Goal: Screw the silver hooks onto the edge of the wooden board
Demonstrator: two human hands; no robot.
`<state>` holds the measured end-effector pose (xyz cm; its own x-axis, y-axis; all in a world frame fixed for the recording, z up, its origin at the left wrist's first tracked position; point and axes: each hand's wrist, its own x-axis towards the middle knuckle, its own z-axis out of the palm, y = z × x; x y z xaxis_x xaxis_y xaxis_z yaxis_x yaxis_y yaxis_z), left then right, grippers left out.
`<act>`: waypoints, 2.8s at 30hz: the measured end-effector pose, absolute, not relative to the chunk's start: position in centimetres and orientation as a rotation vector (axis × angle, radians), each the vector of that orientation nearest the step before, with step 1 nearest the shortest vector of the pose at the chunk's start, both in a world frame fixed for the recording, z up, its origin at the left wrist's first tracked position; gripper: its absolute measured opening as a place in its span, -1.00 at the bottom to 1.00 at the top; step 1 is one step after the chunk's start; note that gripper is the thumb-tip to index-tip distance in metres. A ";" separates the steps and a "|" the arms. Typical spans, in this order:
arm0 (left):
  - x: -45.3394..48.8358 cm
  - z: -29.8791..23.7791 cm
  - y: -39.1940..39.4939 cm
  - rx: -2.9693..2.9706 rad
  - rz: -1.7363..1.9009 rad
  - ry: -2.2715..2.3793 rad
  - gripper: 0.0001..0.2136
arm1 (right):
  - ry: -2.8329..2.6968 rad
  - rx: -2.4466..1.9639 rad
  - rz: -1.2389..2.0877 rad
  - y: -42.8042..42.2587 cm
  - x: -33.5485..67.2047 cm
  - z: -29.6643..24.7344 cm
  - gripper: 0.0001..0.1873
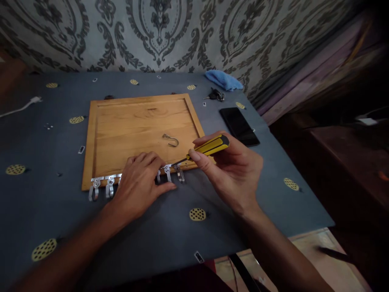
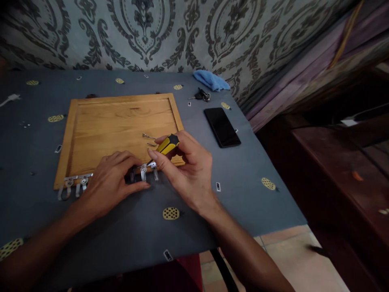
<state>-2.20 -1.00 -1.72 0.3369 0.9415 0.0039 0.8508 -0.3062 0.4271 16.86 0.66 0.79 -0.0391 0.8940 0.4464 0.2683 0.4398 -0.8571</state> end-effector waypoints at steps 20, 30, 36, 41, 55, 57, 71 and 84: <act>-1.9 -1.6 -1.0 2.240 0.353 1.616 -0.61 | -1.644 -1.030 0.688 0.8 16.1 0.3 -0.89; -2.0 -1.7 -1.1 2.242 0.360 1.611 -0.63 | -1.695 -0.986 0.843 1.0 16.3 0.8 -0.84; -2.0 -1.7 -1.1 2.253 0.371 1.612 -0.64 | -1.736 -0.927 1.071 1.1 16.8 1.6 -0.75; -2.0 -1.8 -1.1 2.254 0.395 1.604 -0.64 | -1.757 -0.921 1.028 1.7 16.5 1.5 -0.74; -2.0 -1.8 -1.1 2.260 0.370 1.629 -0.64 | -1.715 -0.848 1.218 2.2 16.4 2.2 -0.69; -2.0 -1.8 -1.1 2.254 0.385 1.628 -0.64 | -1.679 -0.884 1.144 2.2 16.2 2.0 -0.70; -1.9 -1.9 -1.0 2.256 0.419 1.628 -0.64 | -1.705 -0.875 1.156 2.1 16.6 2.2 -0.73; -2.1 -2.2 -1.0 2.276 0.442 1.620 -0.61 | -1.686 -0.873 1.178 2.6 16.9 2.3 -0.64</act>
<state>-2.10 -0.99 -2.21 0.3119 0.9476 0.0685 0.8514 -0.3108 0.4226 16.88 2.61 2.28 -0.3694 0.8915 0.2621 0.0611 0.3048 -0.9505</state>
